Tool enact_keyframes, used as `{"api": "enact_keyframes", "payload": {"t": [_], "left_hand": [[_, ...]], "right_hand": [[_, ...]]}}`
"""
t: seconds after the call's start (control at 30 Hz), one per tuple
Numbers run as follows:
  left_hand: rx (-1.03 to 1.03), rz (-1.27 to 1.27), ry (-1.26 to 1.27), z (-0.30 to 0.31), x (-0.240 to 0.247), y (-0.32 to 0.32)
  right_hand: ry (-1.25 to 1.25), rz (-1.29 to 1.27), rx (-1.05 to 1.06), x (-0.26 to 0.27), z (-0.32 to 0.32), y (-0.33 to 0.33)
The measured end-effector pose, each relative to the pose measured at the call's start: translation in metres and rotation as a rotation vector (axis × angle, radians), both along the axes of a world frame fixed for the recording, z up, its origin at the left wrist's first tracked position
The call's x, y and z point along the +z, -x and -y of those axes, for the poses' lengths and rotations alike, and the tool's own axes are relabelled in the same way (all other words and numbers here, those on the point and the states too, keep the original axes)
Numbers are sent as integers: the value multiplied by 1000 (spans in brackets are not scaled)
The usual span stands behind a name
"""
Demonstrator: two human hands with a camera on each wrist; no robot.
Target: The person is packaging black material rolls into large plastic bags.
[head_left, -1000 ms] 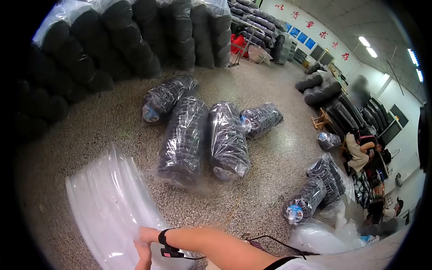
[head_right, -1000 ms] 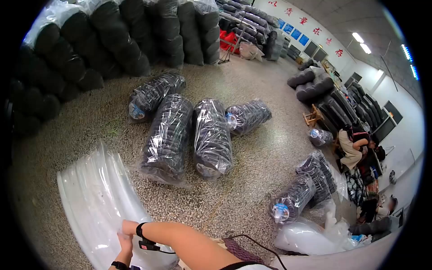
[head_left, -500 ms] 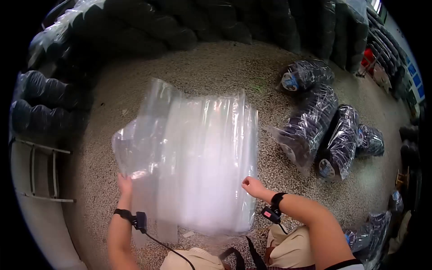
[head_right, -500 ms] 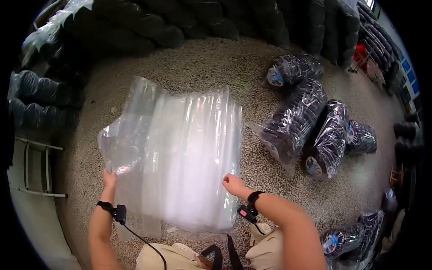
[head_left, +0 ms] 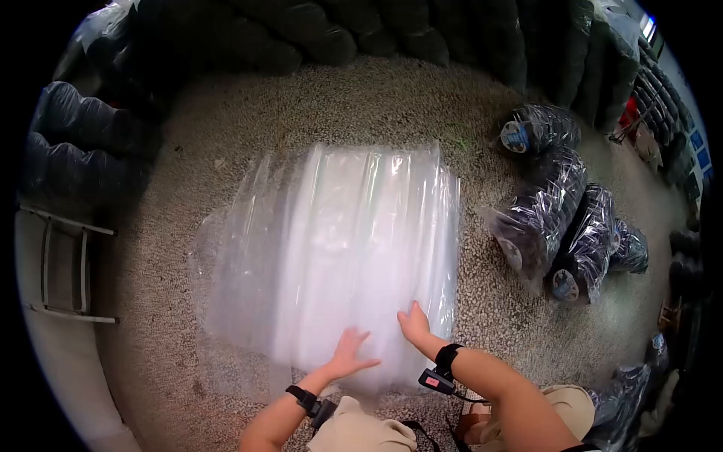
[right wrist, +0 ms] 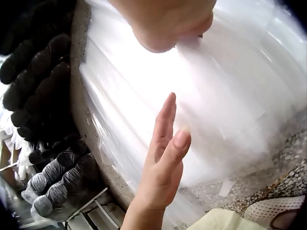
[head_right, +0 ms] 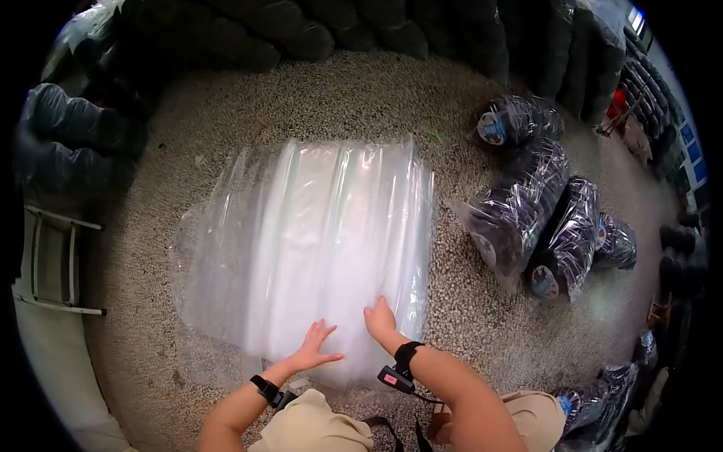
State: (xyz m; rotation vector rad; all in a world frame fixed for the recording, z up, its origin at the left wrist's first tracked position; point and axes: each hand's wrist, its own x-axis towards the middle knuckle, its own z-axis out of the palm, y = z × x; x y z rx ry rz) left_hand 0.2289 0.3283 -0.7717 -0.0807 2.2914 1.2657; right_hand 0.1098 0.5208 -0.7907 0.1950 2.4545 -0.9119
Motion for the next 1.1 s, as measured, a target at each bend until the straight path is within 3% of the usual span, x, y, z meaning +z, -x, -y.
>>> {"api": "enact_keyframes", "payload": {"t": [0.1,0.13,0.2,0.3,0.53,0.57,0.6,0.63,0.7,0.73,0.77,0.83,0.9,0.97,1.0,1.03,1.07,1.1], "left_hand": [[-290,-31,122,-39,3,9],[-364,-49,138,-46,2,6],[-253,-83,283,-54,-12,-1],[-163,-132,382,-58,-16,-11],[-104,-350,547,-58,-31,-21],[-97,-314,545,-59,-30,-21],[-92,-284,536,-61,-16,-13],[-92,-253,521,-65,-8,-10],[129,-148,133,-64,-42,-8],[233,-93,-62,-63,-54,-6],[428,110,-426,-59,-33,4],[806,540,-1145,-41,31,44],[756,411,-768,-17,20,63],[810,298,-501,14,20,75],[770,262,-454,44,24,72],[812,99,-380,71,43,67],[1056,-155,-453,112,35,53],[895,-182,-335,199,26,37]], "right_hand": [[10,-456,-86,-8,-5,-7],[36,-412,-143,-5,-10,-8],[92,-333,-259,6,-29,-2],[-58,-265,-253,-10,-59,-19],[148,-285,-216,-5,-57,-28],[164,-329,-201,-1,-53,-27],[330,-280,-155,-8,-53,-26],[343,-186,-113,-18,-52,-24],[365,-3,-39,-31,-47,-20],[368,-105,44,-16,-35,-19],[366,-204,125,5,-18,-22],[359,-136,269,33,9,-30],[346,-105,446,43,26,-42],[436,106,481,97,34,-39],[681,53,394,96,35,-48],[677,-75,352,95,33,-49],[667,-199,304,93,30,-50],[654,-320,251,91,25,-53]]}}
